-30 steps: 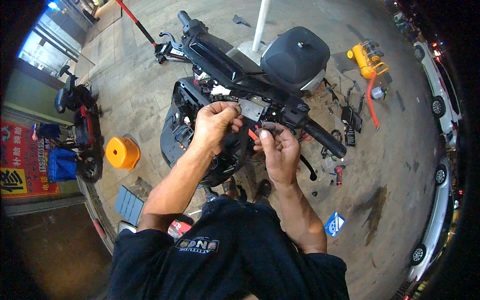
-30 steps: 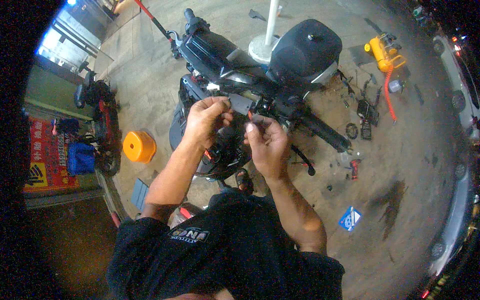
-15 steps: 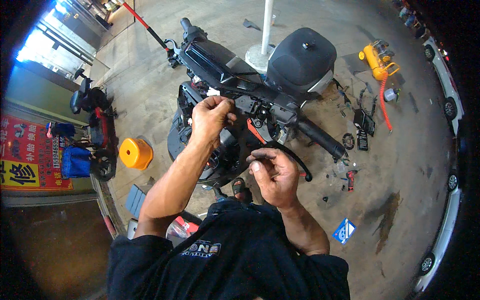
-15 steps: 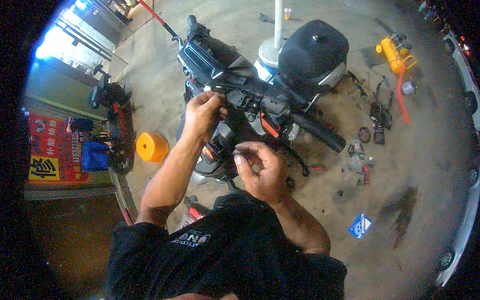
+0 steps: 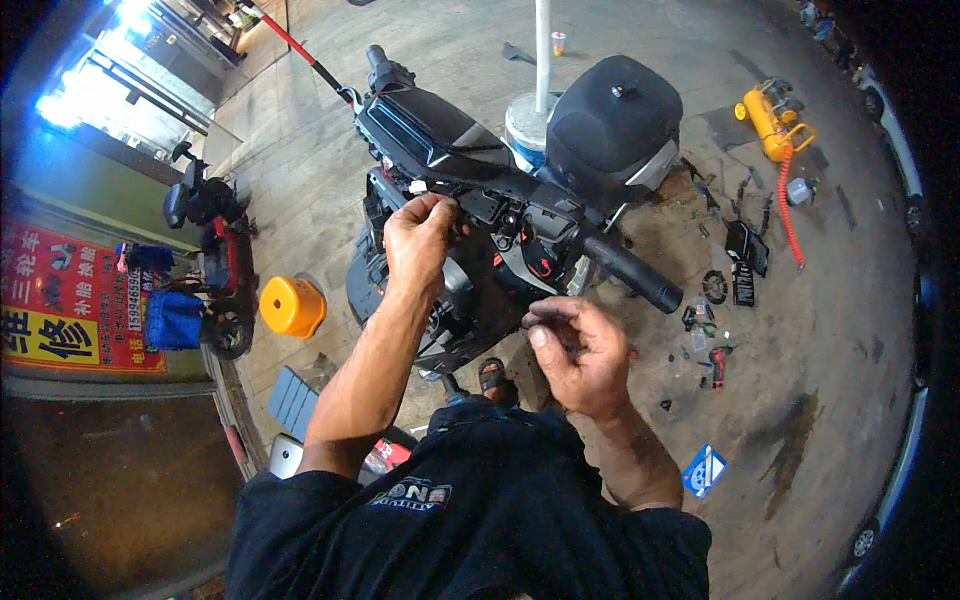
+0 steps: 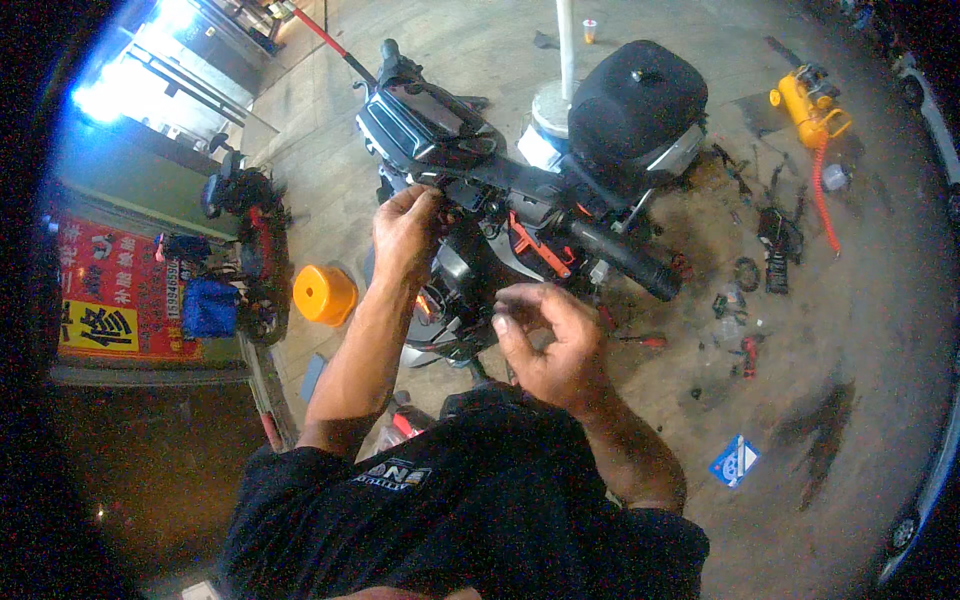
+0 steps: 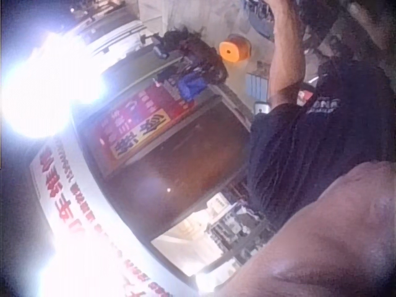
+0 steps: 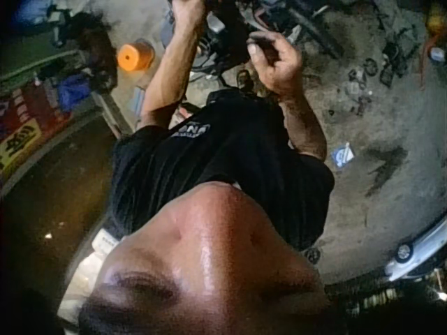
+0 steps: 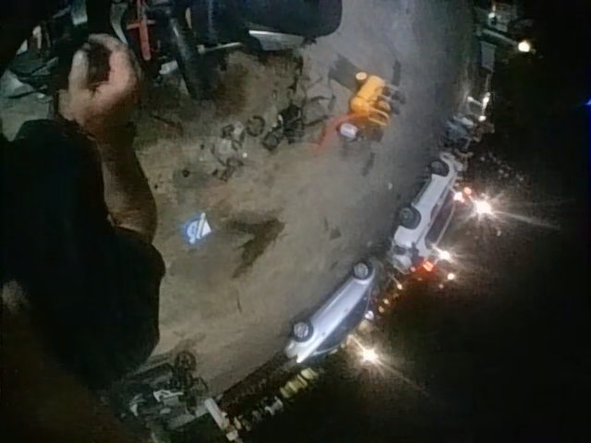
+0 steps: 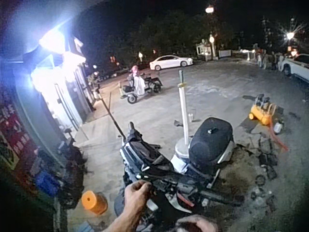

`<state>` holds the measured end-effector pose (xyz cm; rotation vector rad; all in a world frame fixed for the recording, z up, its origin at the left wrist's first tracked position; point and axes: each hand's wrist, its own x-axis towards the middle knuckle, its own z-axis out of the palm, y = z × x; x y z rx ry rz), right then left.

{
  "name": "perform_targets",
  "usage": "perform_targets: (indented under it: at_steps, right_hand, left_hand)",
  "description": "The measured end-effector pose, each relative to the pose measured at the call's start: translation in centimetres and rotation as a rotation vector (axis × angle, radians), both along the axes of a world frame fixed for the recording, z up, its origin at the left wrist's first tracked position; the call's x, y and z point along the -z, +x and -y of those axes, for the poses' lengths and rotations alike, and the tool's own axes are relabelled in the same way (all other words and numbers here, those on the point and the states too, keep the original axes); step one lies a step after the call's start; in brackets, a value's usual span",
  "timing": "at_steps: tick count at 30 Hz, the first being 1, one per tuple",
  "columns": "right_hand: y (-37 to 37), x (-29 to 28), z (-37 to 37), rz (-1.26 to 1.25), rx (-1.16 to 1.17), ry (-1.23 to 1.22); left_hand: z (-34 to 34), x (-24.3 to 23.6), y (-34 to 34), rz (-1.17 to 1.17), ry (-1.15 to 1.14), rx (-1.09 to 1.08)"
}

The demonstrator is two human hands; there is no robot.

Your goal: The person works on the handlebar and front assembly of a scooter, manipulating wires and small components with both hands. They repeatedly adjust and connect parts near the handlebar, occasionally reaching for tools or small pieces on the floor.

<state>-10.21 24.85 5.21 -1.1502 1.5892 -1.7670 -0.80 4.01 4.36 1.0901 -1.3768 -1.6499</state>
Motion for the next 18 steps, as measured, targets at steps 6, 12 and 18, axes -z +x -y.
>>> perform_targets:
  at_steps: [6,12,18]
  right_hand:
    - [-2.4,-1.3,1.8,-0.232,-0.038,0.101]
    - [-3.4,-1.8,6.8,-0.833,0.055,0.151]
    - [-4.0,-1.4,9.7,-1.025,0.048,0.259]
  left_hand:
    - [-0.1,1.1,-0.1,0.09,-0.135,-0.034]
    - [-0.5,1.5,-0.2,0.074,-0.183,-0.063]
    - [-0.3,1.9,-0.3,0.007,-0.185,-0.112]
